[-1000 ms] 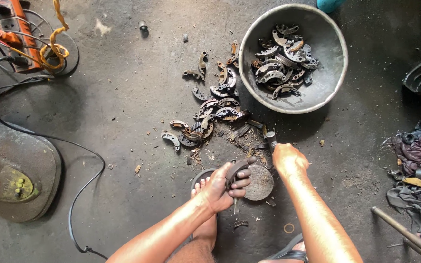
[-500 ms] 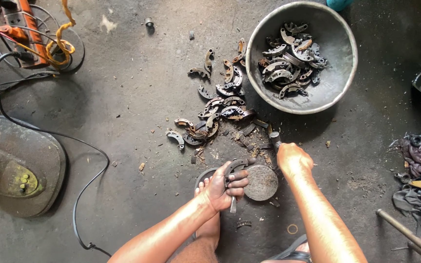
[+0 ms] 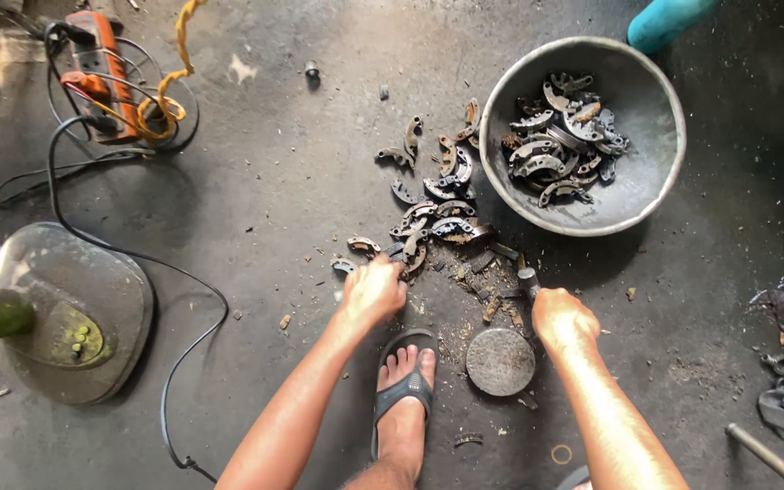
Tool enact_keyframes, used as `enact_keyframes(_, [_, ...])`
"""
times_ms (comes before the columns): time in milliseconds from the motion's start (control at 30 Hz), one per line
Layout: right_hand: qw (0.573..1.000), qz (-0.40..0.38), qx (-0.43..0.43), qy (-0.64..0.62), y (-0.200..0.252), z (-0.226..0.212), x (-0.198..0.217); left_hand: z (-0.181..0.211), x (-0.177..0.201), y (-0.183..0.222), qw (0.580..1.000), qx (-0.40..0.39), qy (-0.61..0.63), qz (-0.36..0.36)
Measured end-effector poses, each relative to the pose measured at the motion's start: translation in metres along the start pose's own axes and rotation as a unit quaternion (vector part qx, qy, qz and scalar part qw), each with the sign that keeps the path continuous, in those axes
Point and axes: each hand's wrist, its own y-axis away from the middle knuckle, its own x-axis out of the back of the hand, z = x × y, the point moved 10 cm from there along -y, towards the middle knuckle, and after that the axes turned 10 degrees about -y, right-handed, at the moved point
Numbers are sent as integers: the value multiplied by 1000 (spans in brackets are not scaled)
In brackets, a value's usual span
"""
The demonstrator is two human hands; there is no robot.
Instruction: Dismantling used motorcycle brake shoes on a workshop floor using a hammer and a metal base.
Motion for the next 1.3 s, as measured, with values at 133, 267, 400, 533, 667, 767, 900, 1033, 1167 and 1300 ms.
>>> enact_keyframes(133, [1000,-11,-8,7,2,-3,0,-5,38,-25,997,-12,21,74])
enact_keyframes(267, [1000,-16,-16,10,8,-4,2,-16,40,-72,995,50,73,36])
enact_keyframes(400, [1000,-12,-13,20,2,-4,-3,-9,29,-143,989,-6,72,128])
enact_keyframes(533, [1000,-4,-3,12,2,-6,0,27,46,-189,995,-24,66,64])
enact_keyframes(667, [1000,0,5,8,12,-11,5,58,42,-218,997,-22,73,8])
enact_keyframes(767, [1000,5,9,7,12,-10,8,77,31,-236,998,-20,50,10])
enact_keyframes(900, [1000,2,20,11,12,-10,6,86,9,-258,994,-31,8,106])
enact_keyframes(1033, [1000,-3,21,19,7,-10,5,76,-18,-274,993,-55,-35,96])
enact_keyframes(1167, [1000,-2,16,15,1,-8,1,77,30,-225,992,-106,-55,46])
enact_keyframes(1300, [1000,-14,8,20,-6,-4,-5,50,37,-186,991,-95,-88,-24])
